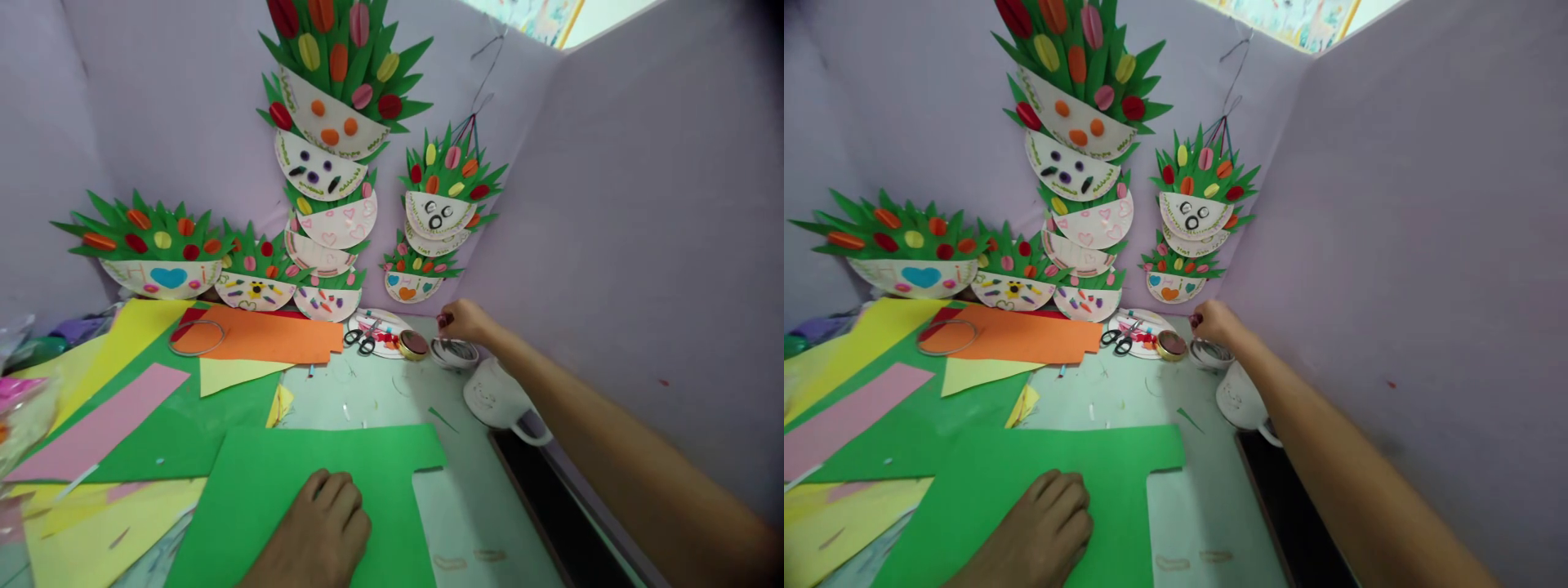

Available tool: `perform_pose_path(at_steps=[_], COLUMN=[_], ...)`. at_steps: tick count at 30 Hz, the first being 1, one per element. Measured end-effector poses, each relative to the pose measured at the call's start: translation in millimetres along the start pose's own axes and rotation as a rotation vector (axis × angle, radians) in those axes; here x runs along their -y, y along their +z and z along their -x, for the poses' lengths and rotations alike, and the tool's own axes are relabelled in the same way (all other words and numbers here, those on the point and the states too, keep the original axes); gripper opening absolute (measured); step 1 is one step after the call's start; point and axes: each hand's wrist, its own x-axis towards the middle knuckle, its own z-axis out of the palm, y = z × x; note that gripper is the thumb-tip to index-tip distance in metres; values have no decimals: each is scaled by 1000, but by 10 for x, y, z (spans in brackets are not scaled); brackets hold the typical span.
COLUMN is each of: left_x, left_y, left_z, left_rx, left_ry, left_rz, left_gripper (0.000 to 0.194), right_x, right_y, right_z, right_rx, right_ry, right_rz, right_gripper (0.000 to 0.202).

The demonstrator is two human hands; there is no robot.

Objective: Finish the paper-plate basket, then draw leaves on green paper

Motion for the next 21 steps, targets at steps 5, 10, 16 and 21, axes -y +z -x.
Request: perform_pose_path(at_steps=[5,10,16,21], left_x=[-7,-7,1,-9], left_y=[11,37,11,-47], left_z=[1,12,-4,-49], left_rx=[11,27,4,0], left_ry=[-4,-1,12,29], left_rz=[-4,-24,-38,-72], left_gripper=[14,13,12,13], right_x=[-63,38,162,197], right_y=[-12,283,439,492], right_z=[5,8,15,85], right_rx=[4,37,44,29], right_ry=[84,136,203,226], right_rz=[42,35,35,82], right_gripper=[23,27,29,29])
